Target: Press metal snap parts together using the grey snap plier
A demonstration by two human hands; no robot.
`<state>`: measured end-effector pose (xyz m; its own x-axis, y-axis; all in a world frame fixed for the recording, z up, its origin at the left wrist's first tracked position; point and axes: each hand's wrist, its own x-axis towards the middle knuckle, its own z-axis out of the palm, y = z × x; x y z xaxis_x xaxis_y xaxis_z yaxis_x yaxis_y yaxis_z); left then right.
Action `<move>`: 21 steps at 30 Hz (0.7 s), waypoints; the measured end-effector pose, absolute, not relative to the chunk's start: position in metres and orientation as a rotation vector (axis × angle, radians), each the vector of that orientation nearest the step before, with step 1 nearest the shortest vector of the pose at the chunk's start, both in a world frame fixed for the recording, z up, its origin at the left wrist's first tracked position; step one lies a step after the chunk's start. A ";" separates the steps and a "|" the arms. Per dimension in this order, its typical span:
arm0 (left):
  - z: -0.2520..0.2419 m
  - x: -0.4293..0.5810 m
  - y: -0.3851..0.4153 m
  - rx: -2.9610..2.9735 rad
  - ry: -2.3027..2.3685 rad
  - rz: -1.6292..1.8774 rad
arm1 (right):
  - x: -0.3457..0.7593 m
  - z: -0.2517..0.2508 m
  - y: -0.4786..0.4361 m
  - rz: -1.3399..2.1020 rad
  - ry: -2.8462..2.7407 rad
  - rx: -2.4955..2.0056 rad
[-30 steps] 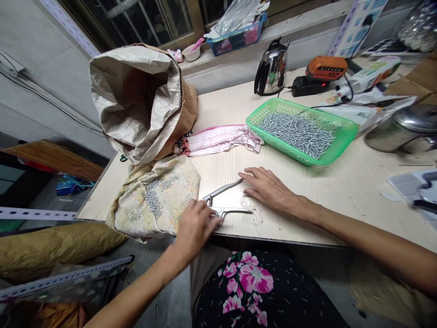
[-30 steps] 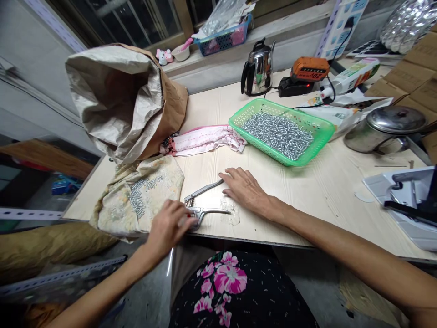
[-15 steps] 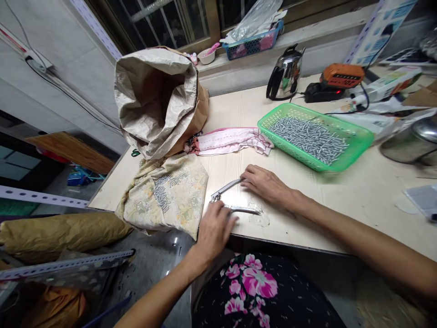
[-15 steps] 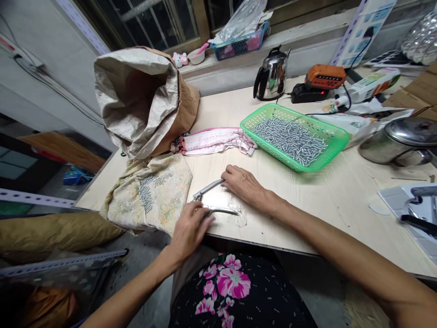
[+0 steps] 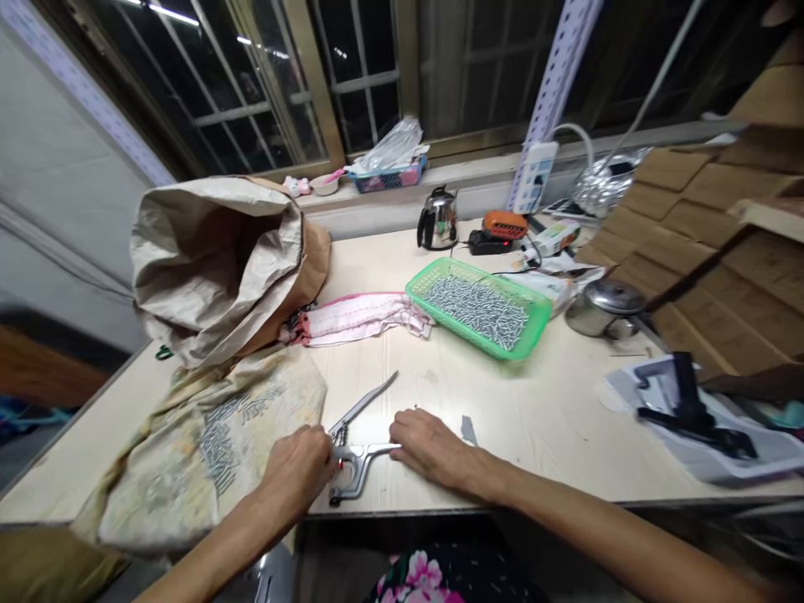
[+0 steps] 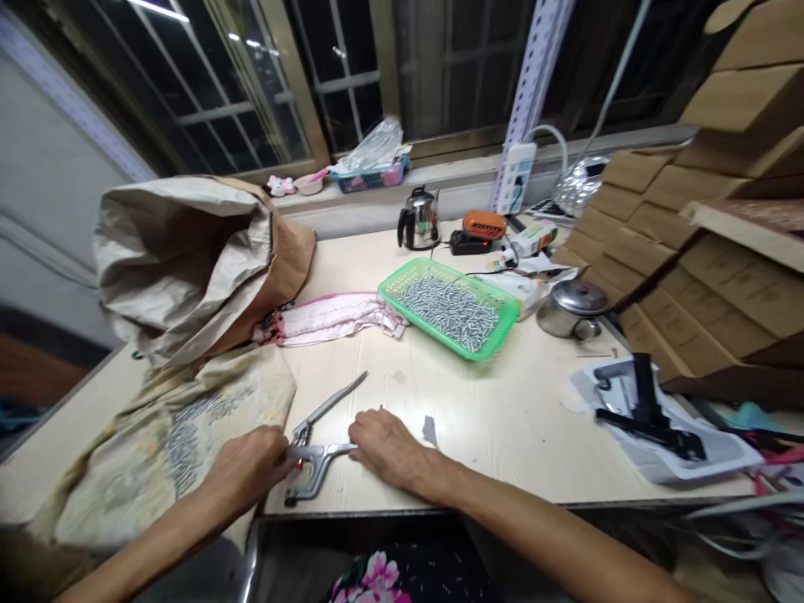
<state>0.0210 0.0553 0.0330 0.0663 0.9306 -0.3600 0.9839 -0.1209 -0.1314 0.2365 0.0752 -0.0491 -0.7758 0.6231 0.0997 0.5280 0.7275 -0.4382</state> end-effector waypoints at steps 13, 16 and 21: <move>0.127 0.018 0.123 2.652 2.007 0.538 | 0.234 -0.063 0.074 0.594 -2.624 -0.918; 0.091 -0.050 0.119 2.328 2.276 0.124 | 0.236 -0.066 0.073 0.584 -2.571 -0.872; 0.041 -0.113 0.090 1.938 2.405 -0.263 | 0.236 -0.075 0.073 0.553 -2.517 -0.800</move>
<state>-0.1134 0.0902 0.0411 -0.2179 0.9661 -0.1388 0.9732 0.2043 -0.1055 0.2361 0.0729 -0.0748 -0.7360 0.6145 0.2841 0.4387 0.7525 -0.4911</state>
